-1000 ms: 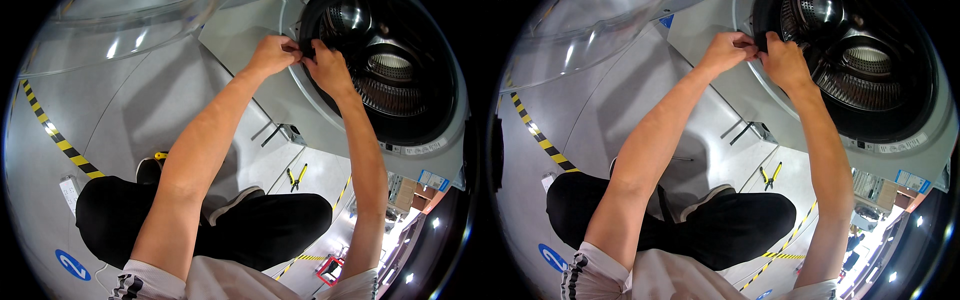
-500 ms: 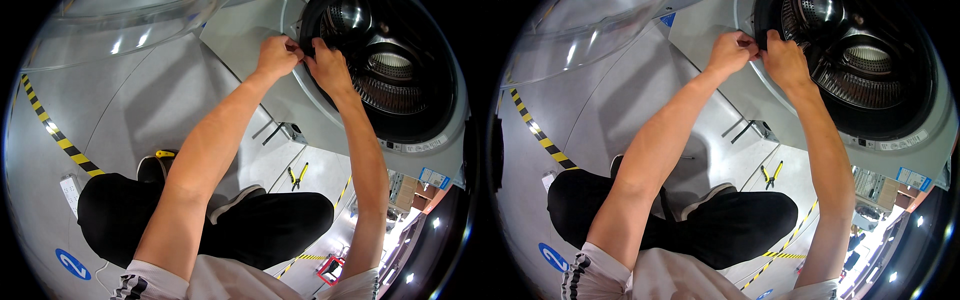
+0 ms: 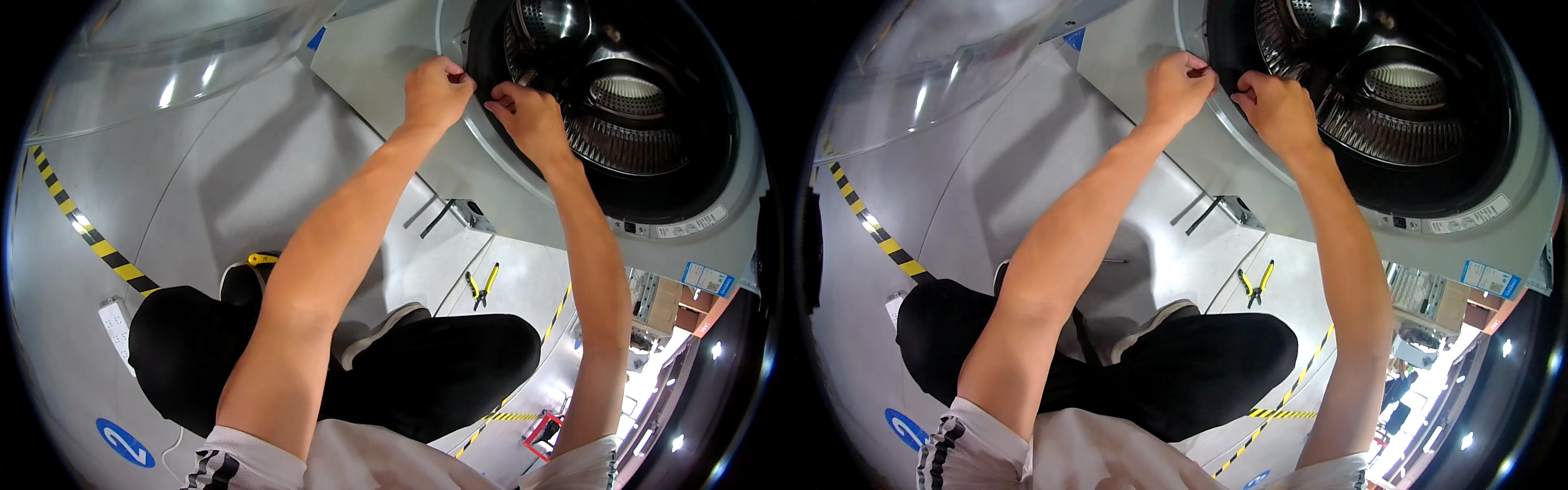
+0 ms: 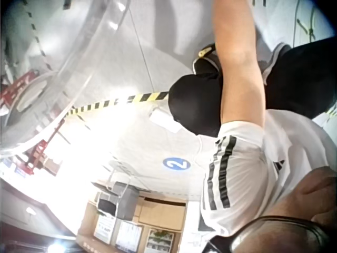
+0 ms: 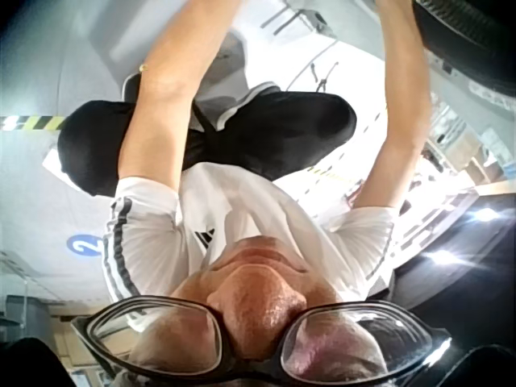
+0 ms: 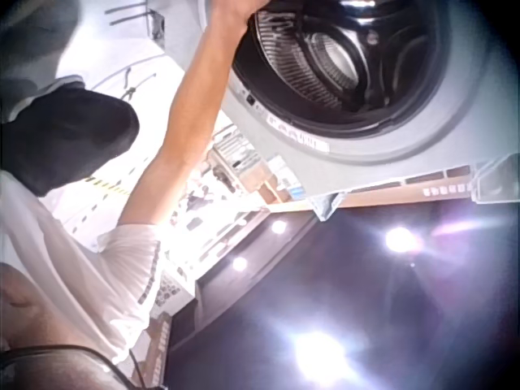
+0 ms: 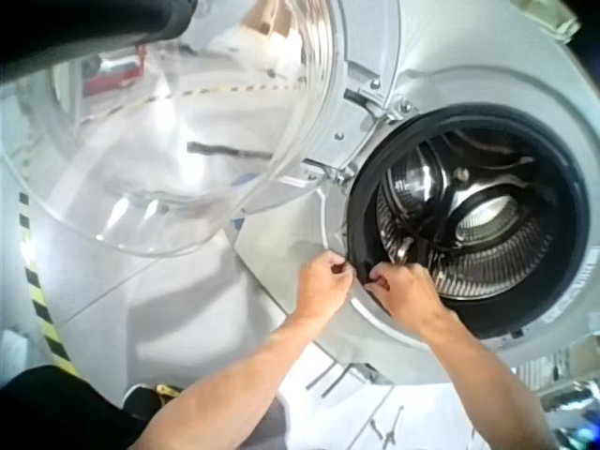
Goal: The person manipulates the rubber door seal of a washing machine by hand, pressing and tucking the edges into the circular metal frame.
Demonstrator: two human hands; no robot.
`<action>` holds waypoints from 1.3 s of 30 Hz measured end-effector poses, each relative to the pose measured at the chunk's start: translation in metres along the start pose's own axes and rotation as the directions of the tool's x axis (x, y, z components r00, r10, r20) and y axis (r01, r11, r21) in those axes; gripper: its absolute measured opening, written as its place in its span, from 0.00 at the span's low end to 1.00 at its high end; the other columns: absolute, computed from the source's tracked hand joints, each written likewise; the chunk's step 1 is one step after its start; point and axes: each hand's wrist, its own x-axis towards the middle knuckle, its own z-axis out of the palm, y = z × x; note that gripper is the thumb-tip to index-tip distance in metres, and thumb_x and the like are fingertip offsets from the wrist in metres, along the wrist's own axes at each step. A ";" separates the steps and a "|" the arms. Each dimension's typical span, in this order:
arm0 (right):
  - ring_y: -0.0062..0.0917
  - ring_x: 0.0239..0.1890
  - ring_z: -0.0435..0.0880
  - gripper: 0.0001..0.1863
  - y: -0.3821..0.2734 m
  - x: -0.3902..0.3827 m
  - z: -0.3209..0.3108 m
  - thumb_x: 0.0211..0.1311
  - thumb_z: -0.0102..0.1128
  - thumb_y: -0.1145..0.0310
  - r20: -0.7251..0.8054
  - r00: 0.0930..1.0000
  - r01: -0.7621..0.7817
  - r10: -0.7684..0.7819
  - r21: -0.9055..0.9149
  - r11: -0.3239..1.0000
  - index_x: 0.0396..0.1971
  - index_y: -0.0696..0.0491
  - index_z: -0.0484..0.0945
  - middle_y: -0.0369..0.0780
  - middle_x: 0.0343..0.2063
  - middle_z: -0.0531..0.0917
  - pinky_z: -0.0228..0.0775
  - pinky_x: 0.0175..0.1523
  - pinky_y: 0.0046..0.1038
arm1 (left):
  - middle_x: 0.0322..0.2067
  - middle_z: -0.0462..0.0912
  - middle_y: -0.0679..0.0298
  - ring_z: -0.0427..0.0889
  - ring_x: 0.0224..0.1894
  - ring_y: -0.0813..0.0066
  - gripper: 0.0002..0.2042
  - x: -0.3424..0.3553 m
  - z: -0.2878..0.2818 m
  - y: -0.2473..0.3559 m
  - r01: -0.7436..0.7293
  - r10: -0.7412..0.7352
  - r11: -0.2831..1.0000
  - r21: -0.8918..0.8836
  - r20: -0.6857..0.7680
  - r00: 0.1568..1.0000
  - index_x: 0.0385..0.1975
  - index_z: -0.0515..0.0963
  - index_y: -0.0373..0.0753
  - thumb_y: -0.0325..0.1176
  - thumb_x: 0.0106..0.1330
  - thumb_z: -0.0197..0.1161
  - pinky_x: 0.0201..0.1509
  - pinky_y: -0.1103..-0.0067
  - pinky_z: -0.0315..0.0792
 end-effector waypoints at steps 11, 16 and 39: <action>0.36 0.28 0.83 0.10 -0.007 0.004 -0.001 0.51 0.65 0.65 0.034 0.998 -0.052 0.052 0.002 0.999 0.30 0.55 0.80 0.43 0.24 0.83 0.74 0.35 0.32 | 0.27 0.82 0.58 0.83 0.27 0.74 0.06 0.011 -0.028 0.019 0.347 -0.274 0.923 -0.164 0.349 0.896 0.32 0.76 0.27 0.24 0.60 0.58 0.33 0.80 0.80; 0.36 0.28 0.84 0.13 -0.027 0.018 -0.011 0.50 0.67 0.61 -0.065 0.990 -0.127 0.127 0.013 0.992 0.29 0.55 0.81 0.43 0.23 0.83 0.75 0.35 0.32 | 0.29 0.82 0.57 0.82 0.30 0.72 0.07 0.011 -0.032 0.018 0.382 -0.254 0.866 -0.322 0.374 0.892 0.36 0.75 0.26 0.23 0.61 0.57 0.35 0.79 0.80; 0.31 0.18 0.82 0.13 -0.032 0.046 -0.009 0.54 0.63 0.65 -0.110 0.994 0.028 -0.025 0.024 0.999 0.21 0.60 0.77 0.44 0.14 0.79 0.72 0.27 0.27 | 0.31 0.83 0.57 0.84 0.33 0.75 0.10 0.022 -0.038 0.015 0.076 -0.014 0.985 -0.157 0.364 0.931 0.40 0.77 0.28 0.25 0.60 0.60 0.39 0.81 0.75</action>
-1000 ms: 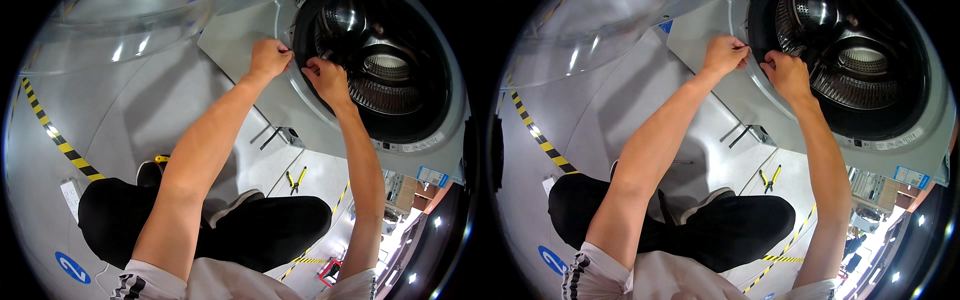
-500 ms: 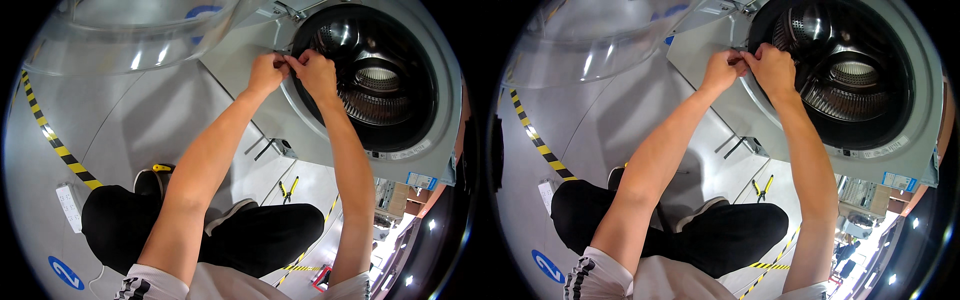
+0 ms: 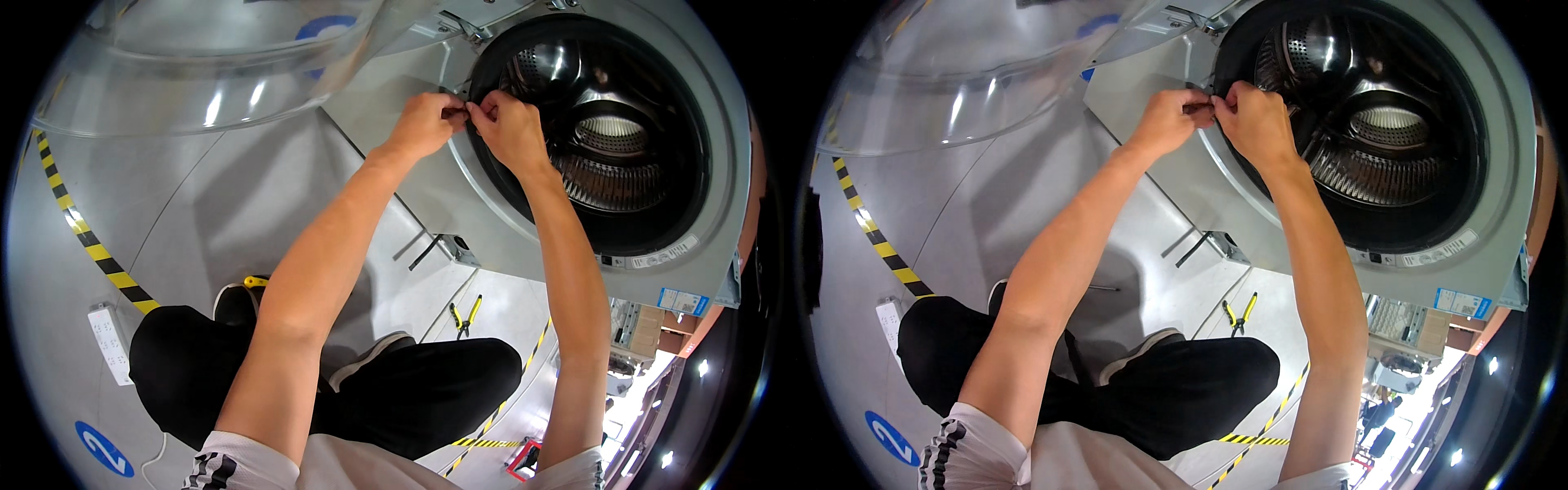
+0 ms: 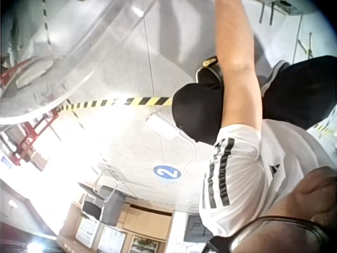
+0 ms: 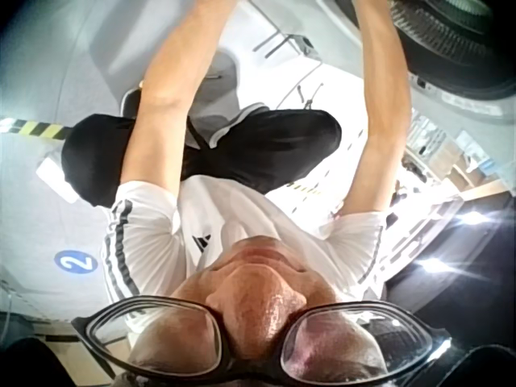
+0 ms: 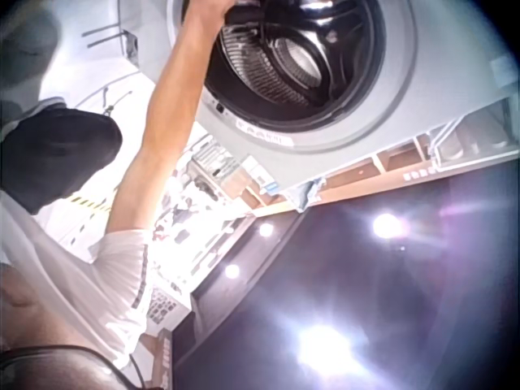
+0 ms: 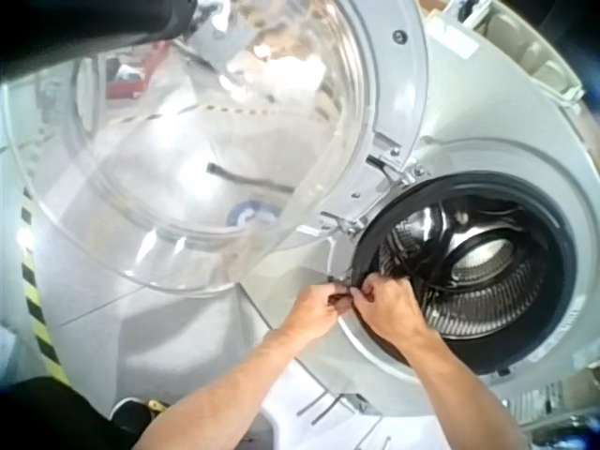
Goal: The person manipulates the rubber door seal of a washing machine by hand, pressing and tucking the edges into the circular metal frame.
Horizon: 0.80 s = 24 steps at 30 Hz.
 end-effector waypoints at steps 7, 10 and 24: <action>0.41 0.19 0.80 0.13 0.002 0.003 0.004 0.54 0.64 0.64 0.006 0.999 -0.038 0.038 0.040 0.998 0.20 0.59 0.76 0.48 0.15 0.79 0.72 0.28 0.34 | 0.28 0.83 0.54 0.84 0.31 0.70 0.09 -0.001 0.011 -0.003 -0.093 0.115 0.981 0.171 -0.124 0.986 0.34 0.78 0.28 0.26 0.56 0.61 0.36 0.78 0.76; 0.39 0.20 0.81 0.14 0.001 0.003 -0.002 0.55 0.63 0.62 0.068 0.994 -0.098 0.091 0.103 0.990 0.21 0.59 0.78 0.47 0.16 0.79 0.73 0.29 0.33 | 0.26 0.83 0.53 0.83 0.28 0.65 0.09 -0.005 0.021 0.002 -0.111 0.178 0.956 0.270 -0.240 0.954 0.29 0.78 0.29 0.30 0.52 0.63 0.35 0.76 0.75; 0.27 0.18 0.83 0.15 0.009 -0.022 -0.017 0.55 0.64 0.61 0.091 0.975 -0.217 0.203 0.195 0.956 0.23 0.59 0.80 0.41 0.16 0.82 0.73 0.29 0.24 | 0.17 0.80 0.59 0.81 0.20 0.71 0.05 0.005 0.021 0.000 -0.109 0.247 0.903 0.415 -0.295 0.923 0.25 0.77 0.32 0.27 0.53 0.62 0.27 0.77 0.73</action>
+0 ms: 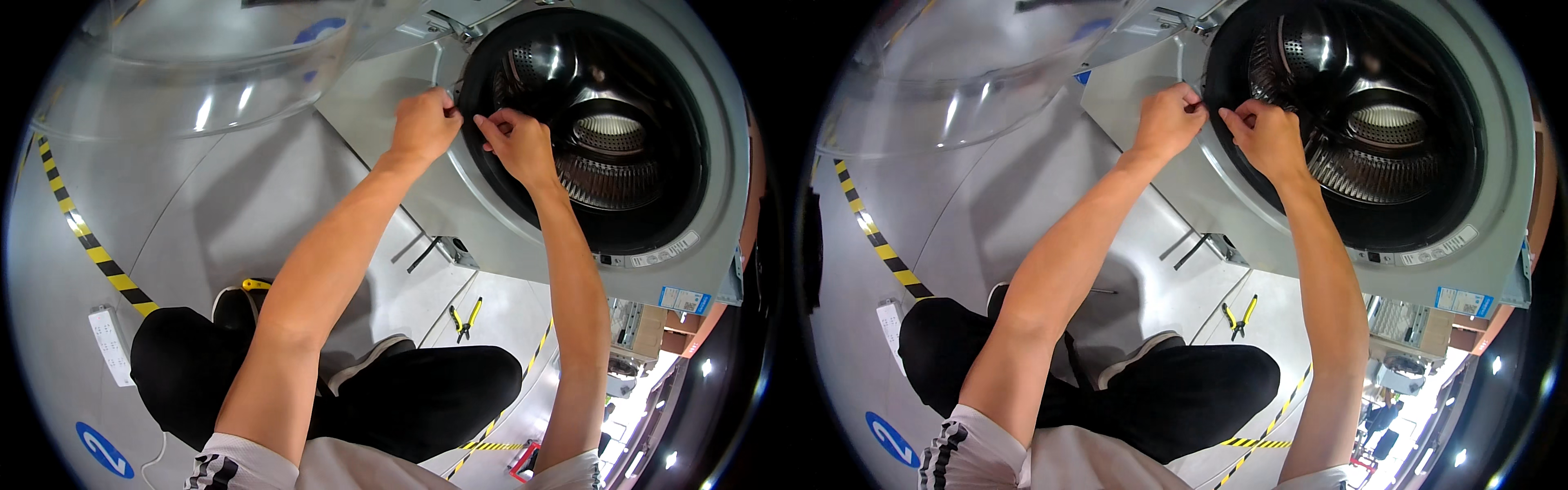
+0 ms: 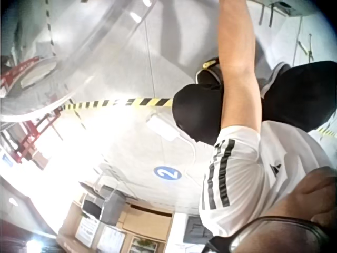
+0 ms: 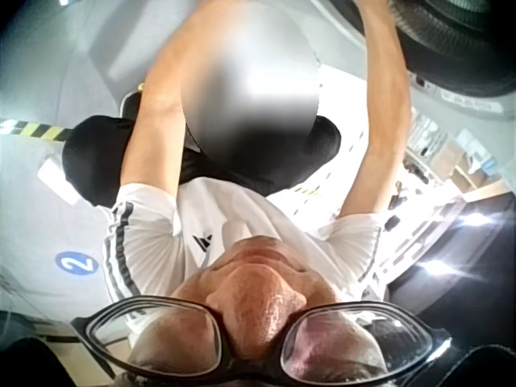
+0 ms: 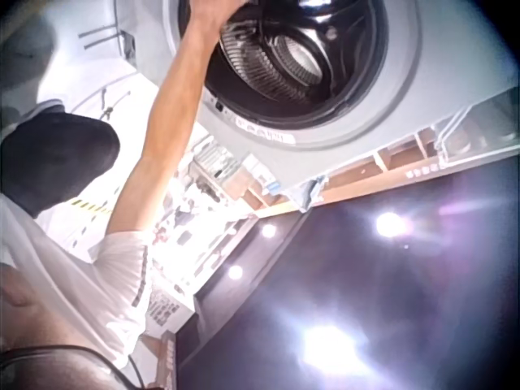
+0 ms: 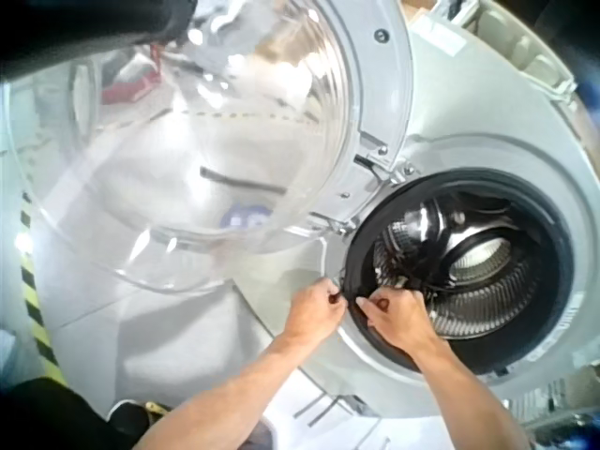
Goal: The person manipulates the rubber door seal of a washing machine by hand, pressing and tucking the edges into the circular metal frame.
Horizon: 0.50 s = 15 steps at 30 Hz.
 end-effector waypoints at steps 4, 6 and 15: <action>0.28 0.18 0.83 0.17 -0.020 0.008 0.009 0.54 0.65 0.58 -0.061 0.998 -0.019 0.022 0.045 0.999 0.21 0.58 0.80 0.41 0.13 0.80 0.73 0.28 0.24 | 0.25 0.81 0.51 0.80 0.31 0.49 0.03 0.005 -0.009 -0.003 0.056 -0.049 0.997 -0.060 0.114 0.992 0.24 0.77 0.33 0.26 0.53 0.61 0.36 0.65 0.73; 0.31 0.19 0.83 0.18 -0.026 0.018 0.015 0.53 0.65 0.56 -0.077 0.997 -0.008 0.009 0.022 1.000 0.21 0.58 0.80 0.43 0.14 0.80 0.73 0.28 0.26 | 0.25 0.82 0.55 0.82 0.28 0.63 0.03 0.005 -0.011 -0.005 0.043 -0.036 0.998 -0.051 0.121 0.992 0.27 0.77 0.32 0.24 0.54 0.60 0.33 0.71 0.74; 0.46 0.22 0.80 0.18 -0.017 0.029 0.023 0.53 0.64 0.57 -0.155 0.986 0.044 -0.060 -0.106 0.993 0.19 0.60 0.78 0.51 0.15 0.78 0.73 0.30 0.37 | 0.32 0.82 0.49 0.82 0.36 0.53 0.08 0.009 -0.019 0.004 -0.023 0.035 0.998 -0.055 0.216 0.976 0.35 0.77 0.30 0.22 0.55 0.59 0.40 0.72 0.74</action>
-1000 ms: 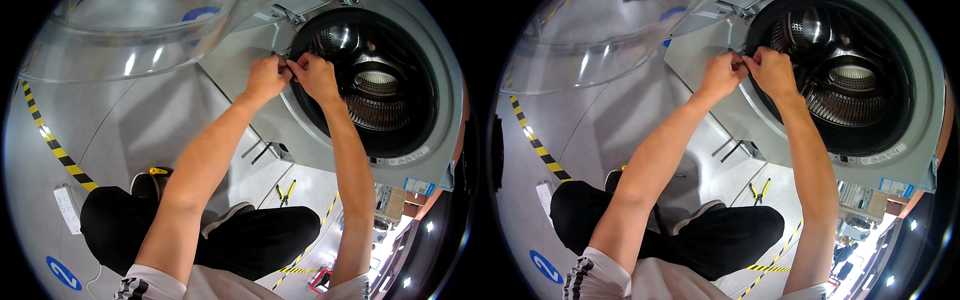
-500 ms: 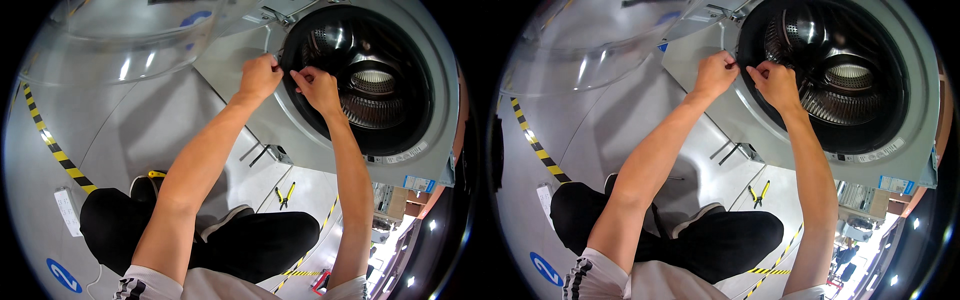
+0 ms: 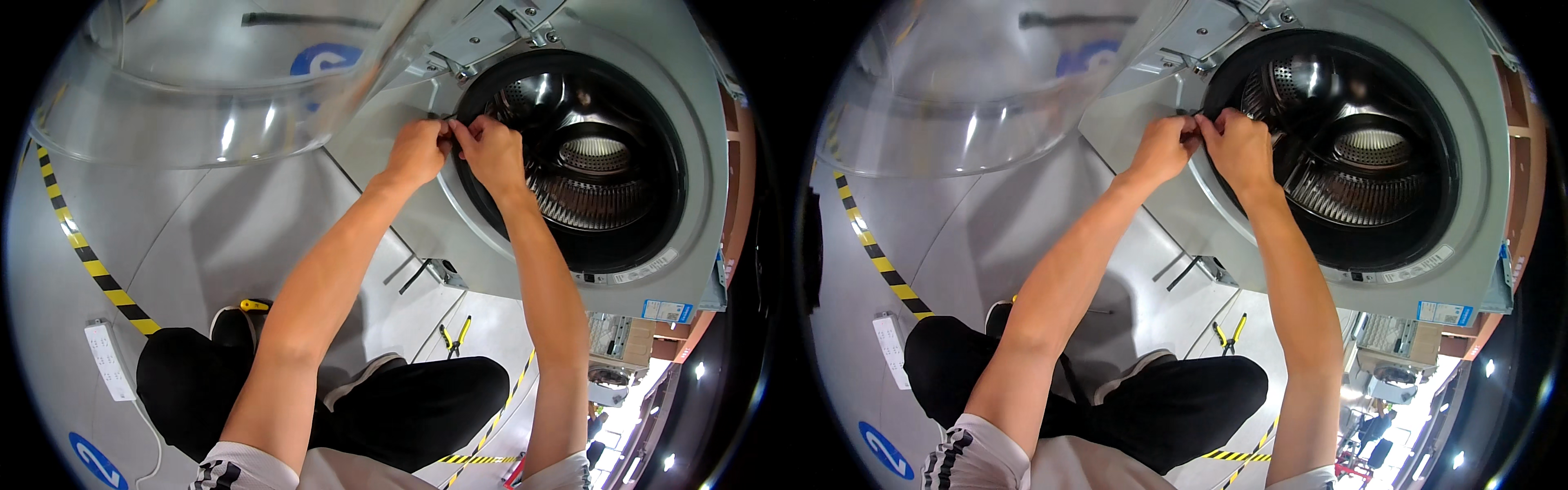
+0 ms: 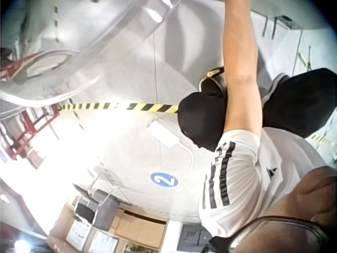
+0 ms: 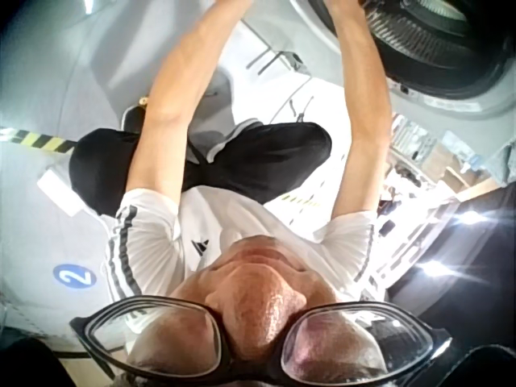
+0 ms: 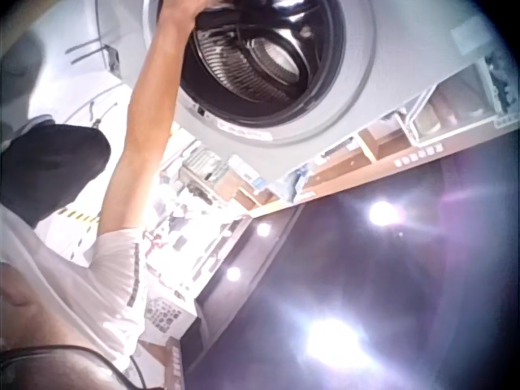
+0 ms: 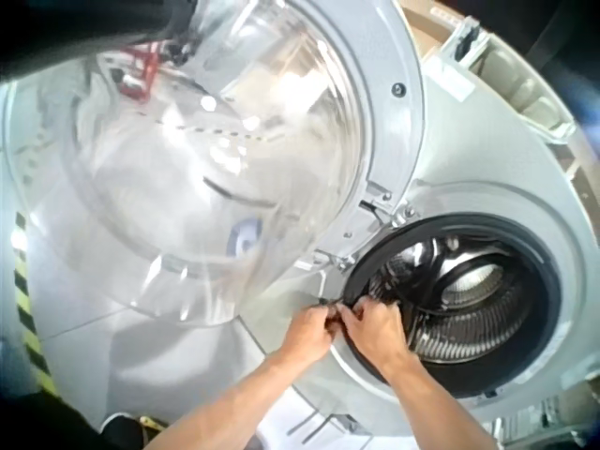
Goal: The person manipulates the rubber door seal of a washing machine by hand, pressing and tucking the edges into the circular metal frame.
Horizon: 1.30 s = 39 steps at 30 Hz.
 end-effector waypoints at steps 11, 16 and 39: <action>0.49 0.24 0.80 0.17 -0.012 0.000 -0.010 0.55 0.61 0.60 0.047 0.998 0.047 -0.044 -0.057 0.997 0.19 0.61 0.76 0.53 0.18 0.79 0.74 0.33 0.41 | 0.32 0.83 0.55 0.83 0.34 0.69 0.10 -0.004 -0.006 0.002 0.136 -0.123 0.952 -0.275 0.066 0.990 0.39 0.78 0.29 0.19 0.56 0.59 0.40 0.76 0.75; 0.43 0.19 0.79 0.16 -0.007 0.001 -0.007 0.54 0.62 0.63 0.004 0.991 0.137 -0.137 -0.066 0.988 0.18 0.61 0.75 0.50 0.14 0.77 0.72 0.28 0.35 | 0.29 0.83 0.51 0.83 0.31 0.63 0.09 0.000 -0.007 -0.002 0.095 -0.087 0.961 -0.259 0.041 0.995 0.37 0.79 0.30 0.23 0.56 0.60 0.38 0.74 0.75; 0.55 0.27 0.78 0.12 0.003 0.002 -0.013 0.59 0.55 0.68 0.136 0.972 0.197 -0.194 -0.015 0.980 0.22 0.62 0.73 0.58 0.20 0.77 0.72 0.34 0.46 | 0.27 0.82 0.51 0.84 0.32 0.62 0.08 0.005 -0.020 0.014 -0.034 0.034 0.999 0.005 0.107 0.994 0.34 0.78 0.29 0.27 0.58 0.59 0.37 0.75 0.75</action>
